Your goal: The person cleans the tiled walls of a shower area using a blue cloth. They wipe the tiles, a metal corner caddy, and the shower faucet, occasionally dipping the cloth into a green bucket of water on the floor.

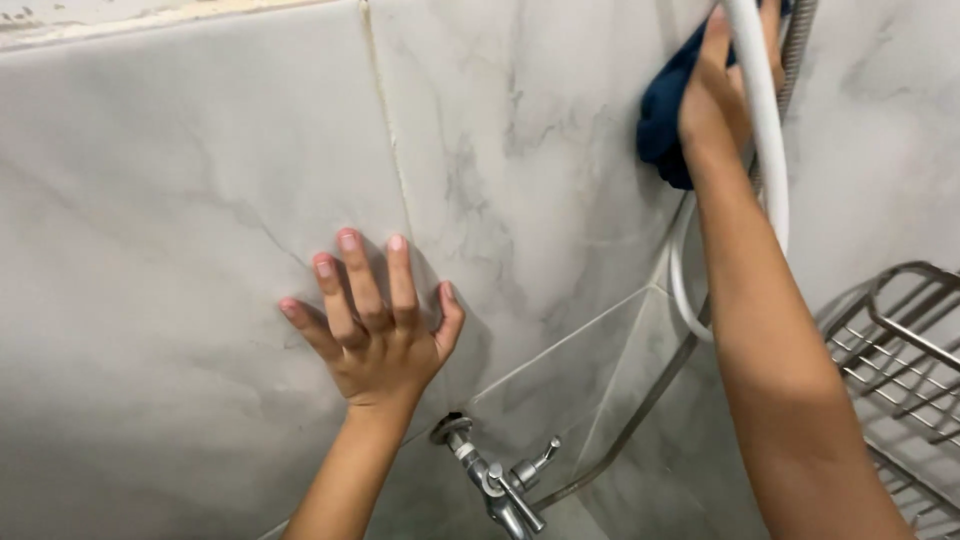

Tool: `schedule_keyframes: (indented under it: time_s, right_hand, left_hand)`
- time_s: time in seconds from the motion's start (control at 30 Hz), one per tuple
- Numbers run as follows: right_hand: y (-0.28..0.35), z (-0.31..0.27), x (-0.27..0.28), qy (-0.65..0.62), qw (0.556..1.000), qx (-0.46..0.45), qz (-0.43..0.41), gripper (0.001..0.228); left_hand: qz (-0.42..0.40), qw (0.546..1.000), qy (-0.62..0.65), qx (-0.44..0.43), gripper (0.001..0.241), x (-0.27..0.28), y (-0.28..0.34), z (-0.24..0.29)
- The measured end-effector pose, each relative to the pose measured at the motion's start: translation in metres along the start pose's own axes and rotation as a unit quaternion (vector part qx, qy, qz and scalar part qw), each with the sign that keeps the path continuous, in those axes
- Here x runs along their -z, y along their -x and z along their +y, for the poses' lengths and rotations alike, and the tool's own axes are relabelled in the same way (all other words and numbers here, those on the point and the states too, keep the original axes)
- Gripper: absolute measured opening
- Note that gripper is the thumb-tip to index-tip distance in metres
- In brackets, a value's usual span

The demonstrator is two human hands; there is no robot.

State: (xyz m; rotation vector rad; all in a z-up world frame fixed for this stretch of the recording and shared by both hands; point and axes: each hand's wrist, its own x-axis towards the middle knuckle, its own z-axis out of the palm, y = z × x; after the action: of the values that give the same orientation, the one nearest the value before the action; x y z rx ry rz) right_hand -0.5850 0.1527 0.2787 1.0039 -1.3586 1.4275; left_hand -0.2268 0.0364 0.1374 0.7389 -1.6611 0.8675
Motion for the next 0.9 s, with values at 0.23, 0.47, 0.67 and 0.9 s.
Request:
schedule_keyframes:
  time_s: [0.23,0.47,0.67,0.9]
  right_hand:
    - [0.082,0.010,-0.001,-0.004,0.998,0.022,0.066,0.036]
    - [0.270,0.057,0.019,0.102,0.973,-0.207,0.019,0.048]
    - [0.313,0.039,0.009,0.105,0.867,-0.485,-0.036,0.053]
    - [0.344,-0.081,0.005,-0.004,0.794,-0.578,-0.186,0.067]
  left_hand:
    - [0.003,1.000,0.004,0.009,0.064,-0.012,0.006,0.001]
    - [0.017,1.000,0.012,0.012,0.067,-0.018,0.012,0.002]
    - [0.004,1.000,0.021,0.010,0.069,-0.012,0.007,-0.005]
    - [0.074,0.994,0.075,-0.004,0.046,-0.001,0.025,-0.016]
